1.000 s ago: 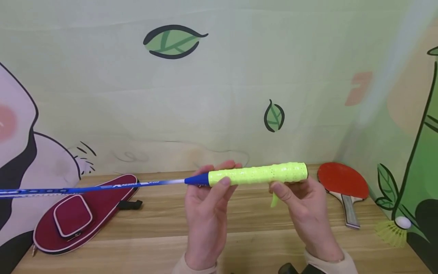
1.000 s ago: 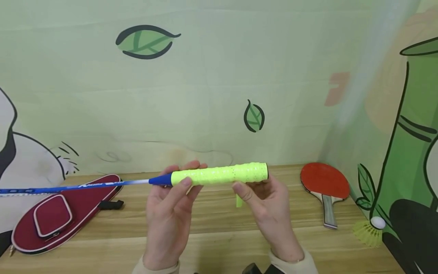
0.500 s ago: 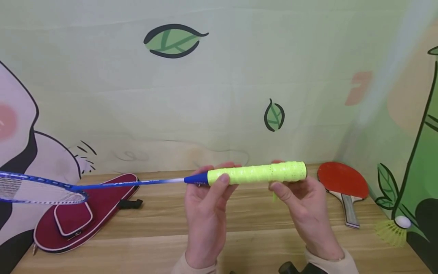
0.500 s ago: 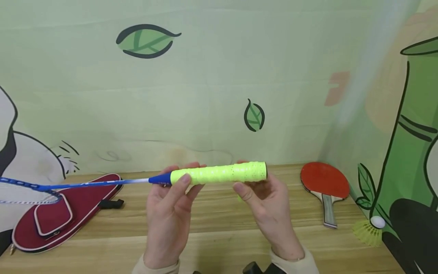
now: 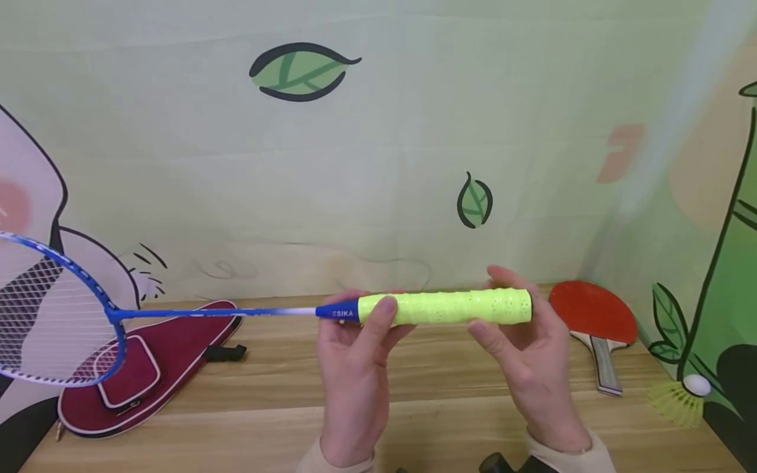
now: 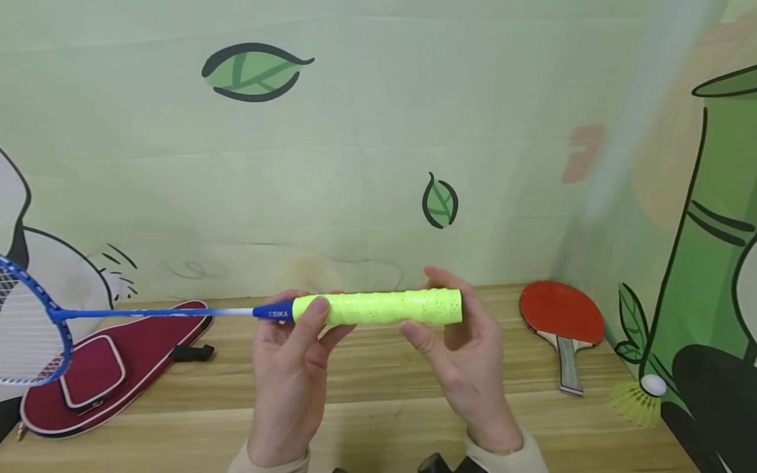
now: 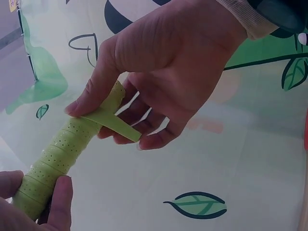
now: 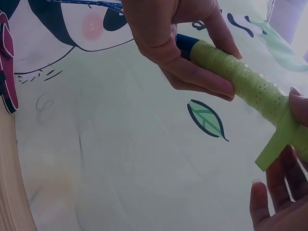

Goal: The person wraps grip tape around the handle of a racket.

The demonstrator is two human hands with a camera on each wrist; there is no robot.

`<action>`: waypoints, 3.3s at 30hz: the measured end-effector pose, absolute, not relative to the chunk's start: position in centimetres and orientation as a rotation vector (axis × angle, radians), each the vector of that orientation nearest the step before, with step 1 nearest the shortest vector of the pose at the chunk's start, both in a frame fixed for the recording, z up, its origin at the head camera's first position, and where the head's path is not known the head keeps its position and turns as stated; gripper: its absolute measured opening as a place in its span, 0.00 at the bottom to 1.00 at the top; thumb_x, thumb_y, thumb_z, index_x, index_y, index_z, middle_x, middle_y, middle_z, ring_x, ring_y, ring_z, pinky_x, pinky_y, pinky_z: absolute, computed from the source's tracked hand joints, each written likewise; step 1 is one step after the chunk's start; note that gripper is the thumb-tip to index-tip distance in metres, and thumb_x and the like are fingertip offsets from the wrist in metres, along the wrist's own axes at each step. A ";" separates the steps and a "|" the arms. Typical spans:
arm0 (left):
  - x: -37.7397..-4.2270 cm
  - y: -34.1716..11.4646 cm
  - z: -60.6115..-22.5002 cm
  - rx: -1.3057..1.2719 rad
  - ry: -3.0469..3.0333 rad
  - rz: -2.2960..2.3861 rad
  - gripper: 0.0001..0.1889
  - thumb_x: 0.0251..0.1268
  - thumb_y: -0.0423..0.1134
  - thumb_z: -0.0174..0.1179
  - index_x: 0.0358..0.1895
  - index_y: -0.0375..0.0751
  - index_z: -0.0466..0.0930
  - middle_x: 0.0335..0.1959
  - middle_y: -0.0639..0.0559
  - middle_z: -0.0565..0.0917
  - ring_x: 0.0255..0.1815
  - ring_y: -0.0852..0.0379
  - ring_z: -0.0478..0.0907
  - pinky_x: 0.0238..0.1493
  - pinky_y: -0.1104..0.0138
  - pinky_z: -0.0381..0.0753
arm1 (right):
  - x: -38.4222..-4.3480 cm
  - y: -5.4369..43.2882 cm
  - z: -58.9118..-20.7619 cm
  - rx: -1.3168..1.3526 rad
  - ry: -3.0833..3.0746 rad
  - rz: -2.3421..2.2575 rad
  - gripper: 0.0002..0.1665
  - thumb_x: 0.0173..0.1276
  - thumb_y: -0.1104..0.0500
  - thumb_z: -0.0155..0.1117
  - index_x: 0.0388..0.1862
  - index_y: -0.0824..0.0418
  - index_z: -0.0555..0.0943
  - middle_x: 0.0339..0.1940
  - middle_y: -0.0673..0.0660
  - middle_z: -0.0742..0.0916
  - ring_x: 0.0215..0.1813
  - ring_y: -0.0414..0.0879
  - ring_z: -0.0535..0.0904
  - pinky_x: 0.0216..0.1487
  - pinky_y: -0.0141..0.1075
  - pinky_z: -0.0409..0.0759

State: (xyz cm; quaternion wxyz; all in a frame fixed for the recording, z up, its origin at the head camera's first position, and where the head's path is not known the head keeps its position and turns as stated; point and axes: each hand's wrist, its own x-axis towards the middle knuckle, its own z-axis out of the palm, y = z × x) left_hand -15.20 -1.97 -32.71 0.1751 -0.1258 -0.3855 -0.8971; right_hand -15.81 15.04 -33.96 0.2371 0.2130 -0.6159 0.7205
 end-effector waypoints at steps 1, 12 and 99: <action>-15.2 -2.0 -32.7 -0.358 -1.094 -2.536 0.12 0.62 0.24 0.62 0.42 0.37 0.69 0.36 0.47 0.81 0.36 0.53 0.83 0.40 0.59 0.87 | -15.8 15.0 -33.9 0.572 -1.688 1.976 0.36 0.57 0.81 0.62 0.66 0.69 0.69 0.49 0.62 0.78 0.49 0.51 0.75 0.52 0.36 0.82; -14.9 -1.7 -32.5 -0.360 -1.155 -2.521 0.10 0.66 0.28 0.61 0.43 0.37 0.68 0.35 0.47 0.78 0.37 0.51 0.82 0.40 0.50 0.86 | -15.9 14.9 -34.1 0.619 -1.580 1.947 0.32 0.57 0.82 0.61 0.61 0.73 0.69 0.42 0.60 0.76 0.42 0.49 0.75 0.41 0.33 0.84; -14.5 -2.1 -32.2 -0.489 -1.151 -2.515 0.10 0.68 0.26 0.57 0.47 0.34 0.67 0.41 0.40 0.85 0.46 0.40 0.83 0.45 0.54 0.85 | -16.1 15.8 -34.4 0.734 -1.687 1.811 0.27 0.39 0.80 0.77 0.34 0.74 0.70 0.32 0.56 0.82 0.24 0.42 0.75 0.20 0.28 0.75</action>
